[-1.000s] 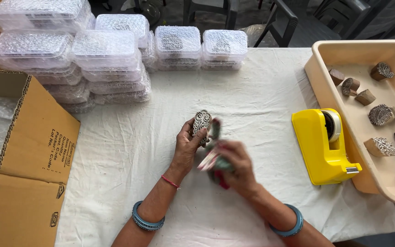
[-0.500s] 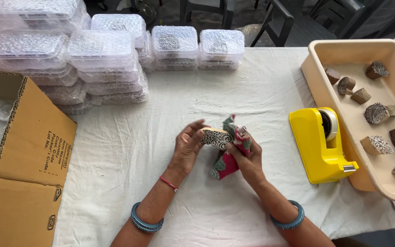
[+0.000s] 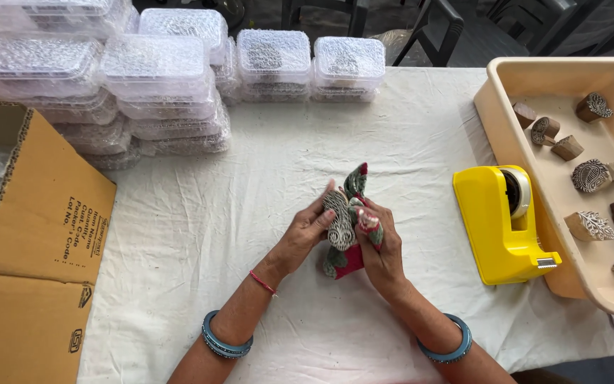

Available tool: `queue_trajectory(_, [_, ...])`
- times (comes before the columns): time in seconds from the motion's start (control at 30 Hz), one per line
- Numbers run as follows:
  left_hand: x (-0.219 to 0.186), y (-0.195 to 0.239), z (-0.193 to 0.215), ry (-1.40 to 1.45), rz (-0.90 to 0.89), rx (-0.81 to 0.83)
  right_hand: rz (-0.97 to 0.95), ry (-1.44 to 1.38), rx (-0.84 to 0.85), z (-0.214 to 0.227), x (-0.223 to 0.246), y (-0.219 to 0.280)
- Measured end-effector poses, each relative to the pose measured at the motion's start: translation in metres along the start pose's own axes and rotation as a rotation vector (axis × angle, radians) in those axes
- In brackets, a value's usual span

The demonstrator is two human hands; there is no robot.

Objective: The person wraps a small plastic container with bubble wrap and secures it with tape from a yellow dispenser. They then wipe a decorative metal object with a cloth and place it into a plastic container.

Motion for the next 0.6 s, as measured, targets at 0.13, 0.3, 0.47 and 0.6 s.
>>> queue_trajectory(0.13, [0.015,-0.002,-0.011,-0.197,-0.003,0.136,-0.225,-0.326,-0.076,0.004,-0.021,-0.002])
queue_trajectory(0.3, [0.008,-0.006,0.000,-0.207,-0.103,-0.056,-0.116,-0.102,0.019,-0.003,-0.002,-0.003])
queue_trajectory(0.47, [0.008,-0.010,0.052,0.078,-0.202,-0.302,0.218,0.077,0.287,-0.022,0.033,0.003])
queue_trajectory(0.6, [0.003,-0.007,0.056,0.185,-0.158,-0.285,0.130,0.012,0.161,-0.012,0.020,0.003])
Point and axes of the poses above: each hand's wrist, its own y-axis away from the middle knuckle, its own z-axis out of the back of the hand, x = y × z, the point moved 7 cm from there along -y, towards the middle knuckle, and after that the axes turned 5 degrees about z, right-handed, at the moved point
